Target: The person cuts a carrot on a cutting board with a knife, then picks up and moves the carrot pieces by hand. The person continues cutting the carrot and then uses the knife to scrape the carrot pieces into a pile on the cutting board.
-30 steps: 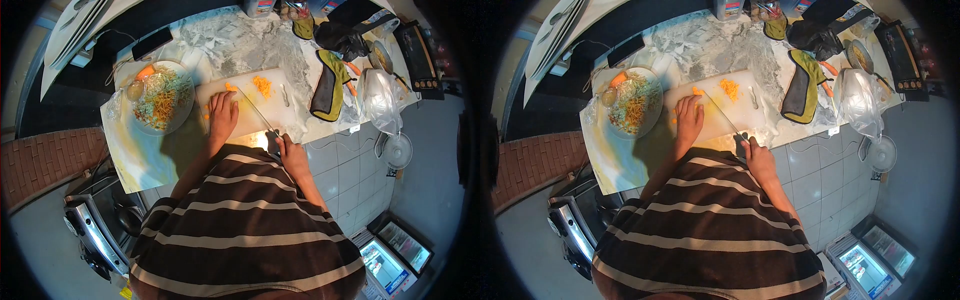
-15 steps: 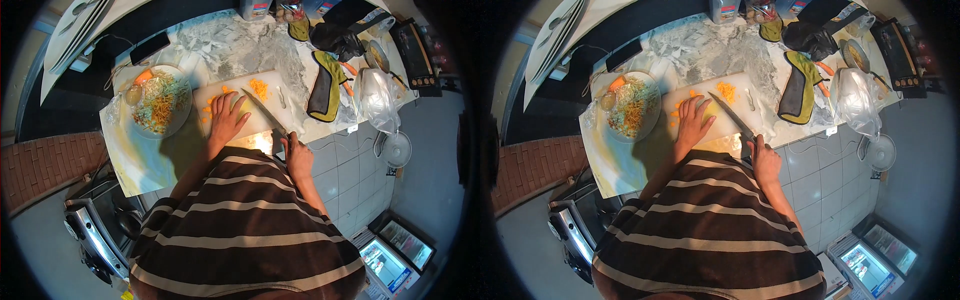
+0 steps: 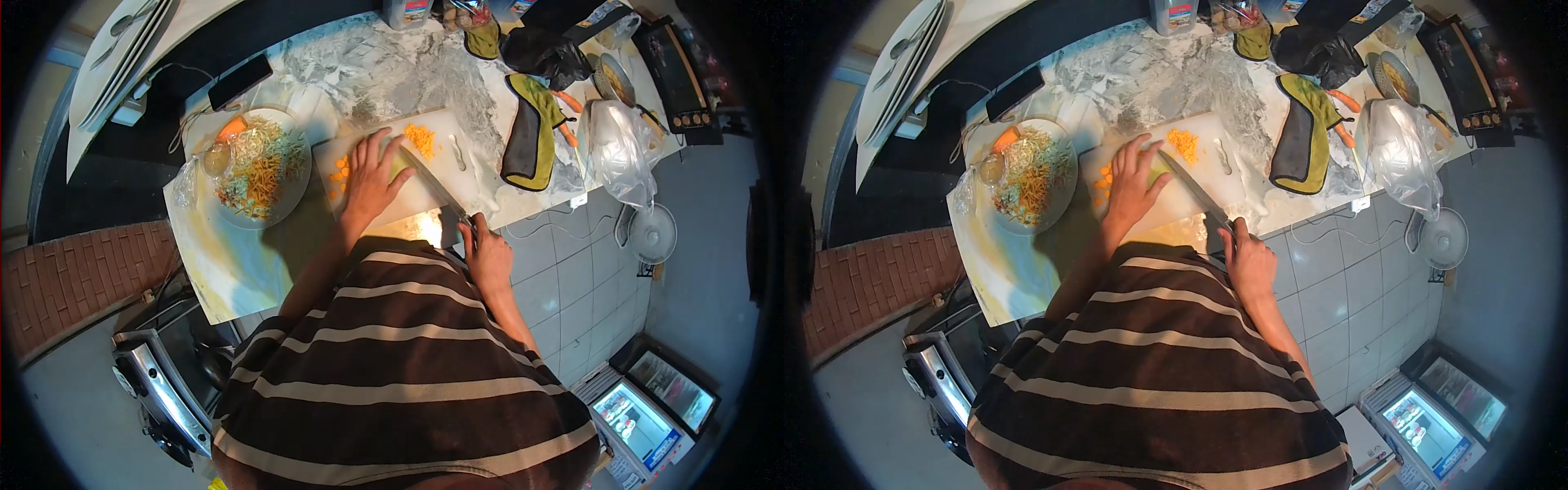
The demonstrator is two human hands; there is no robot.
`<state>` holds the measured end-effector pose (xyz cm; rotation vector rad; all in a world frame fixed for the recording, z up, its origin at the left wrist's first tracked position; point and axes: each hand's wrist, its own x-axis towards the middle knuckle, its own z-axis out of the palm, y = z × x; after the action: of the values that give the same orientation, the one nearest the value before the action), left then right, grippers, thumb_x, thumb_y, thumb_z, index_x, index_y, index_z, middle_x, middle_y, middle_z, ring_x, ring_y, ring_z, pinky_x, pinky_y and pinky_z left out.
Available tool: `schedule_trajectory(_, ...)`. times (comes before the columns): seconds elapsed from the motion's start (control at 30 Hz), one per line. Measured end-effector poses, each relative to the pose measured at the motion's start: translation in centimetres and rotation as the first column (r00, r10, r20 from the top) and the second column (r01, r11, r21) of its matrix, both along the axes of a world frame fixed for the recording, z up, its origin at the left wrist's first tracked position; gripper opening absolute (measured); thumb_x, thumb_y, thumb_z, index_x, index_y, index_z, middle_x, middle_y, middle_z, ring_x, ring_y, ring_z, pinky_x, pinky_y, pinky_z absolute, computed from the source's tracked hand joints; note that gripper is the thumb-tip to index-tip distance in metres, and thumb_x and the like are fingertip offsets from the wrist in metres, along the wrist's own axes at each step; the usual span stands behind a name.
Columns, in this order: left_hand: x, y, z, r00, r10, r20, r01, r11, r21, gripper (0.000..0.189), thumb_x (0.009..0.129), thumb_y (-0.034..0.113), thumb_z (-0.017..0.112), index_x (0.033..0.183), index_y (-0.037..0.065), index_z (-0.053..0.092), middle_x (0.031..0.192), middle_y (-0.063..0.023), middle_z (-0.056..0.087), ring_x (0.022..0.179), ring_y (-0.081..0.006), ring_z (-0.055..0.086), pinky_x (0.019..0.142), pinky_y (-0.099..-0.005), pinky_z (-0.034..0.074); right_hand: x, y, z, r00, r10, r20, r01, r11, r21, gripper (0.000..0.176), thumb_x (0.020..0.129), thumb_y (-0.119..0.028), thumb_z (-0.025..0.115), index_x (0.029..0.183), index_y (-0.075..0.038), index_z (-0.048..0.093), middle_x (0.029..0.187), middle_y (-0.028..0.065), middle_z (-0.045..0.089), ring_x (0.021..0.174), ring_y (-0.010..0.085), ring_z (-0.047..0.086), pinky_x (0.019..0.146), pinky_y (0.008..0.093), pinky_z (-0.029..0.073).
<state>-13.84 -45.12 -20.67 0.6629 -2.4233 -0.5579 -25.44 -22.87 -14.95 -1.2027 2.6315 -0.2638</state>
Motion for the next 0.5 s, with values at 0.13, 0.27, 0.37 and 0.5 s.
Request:
schedule_trajectory(0.13, 2.1, -0.2, -0.8, 0.992, 0.107, -0.067, -0.104, 0.994, 0.046, 0.041, 0.085, 0.030, 0.069, 0.119, 0.008, 0.060, 0.127, -0.0092, 0.052, 0.118, -0.0316, 0.047, 0.101, -0.0466, 0.035, -0.4, 0.1, -1.1, 0.970, 0.028, 0.243, -0.008, 0.996, -0.085, 0.031, 0.101, -0.037, 0.051, 0.097, -0.007, 0.053, 0.064, 0.0236, 0.062, 0.064, 0.0471, 0.062, 0.054, 0.0549, 0.047)
schedule_trajectory(0.27, 3.9, 0.9, -1.2, 0.996, 0.081, -0.044, -0.081, 0.997, 0.001, 0.033, 0.083, 0.019, 0.071, 0.113, 0.008, 0.065, 0.120, -0.0079, 0.058, 0.117, -0.0310, 0.049, 0.102, -0.0455, 0.035, 0.1, -0.3, -1.7, 0.904, 0.043, 0.424, 0.001, 0.995, -0.103, 0.033, 0.102, -0.035, 0.049, 0.101, -0.002, 0.056, 0.070, 0.0292, 0.060, 0.072, 0.0512, 0.059, 0.060, 0.0562, 0.044)
schedule_trajectory(0.37, 4.3, 1.9, -1.9, 0.997, 0.080, -0.014, -0.080, 0.996, -0.040, 0.032, 0.083, 0.021, 0.071, 0.112, 0.008, 0.067, 0.121, -0.0065, 0.059, 0.118, -0.0301, 0.048, 0.103, -0.0461, 0.034, 0.3, -0.6, -1.9, 0.882, 0.027, 0.471, 0.013, 0.997, -0.083, 0.034, 0.102, -0.034, 0.050, 0.102, -0.001, 0.056, 0.072, 0.0302, 0.060, 0.076, 0.0519, 0.058, 0.061, 0.0552, 0.042)
schedule_trajectory(0.5, 4.1, 2.2, -2.2, 0.997, 0.076, 0.008, -0.076, 0.994, -0.081, 0.039, 0.082, 0.028, 0.072, 0.115, 0.007, 0.066, 0.122, -0.0070, 0.058, 0.119, -0.0292, 0.048, 0.107, -0.0480, 0.033, 0.1, -0.5, -2.1, 0.875, 0.060, 0.481, -0.010, 0.994, -0.106, 0.039, 0.102, -0.037, 0.047, 0.105, 0.000, 0.057, 0.072, 0.0305, 0.061, 0.075, 0.0512, 0.060, 0.063, 0.0564, 0.045)
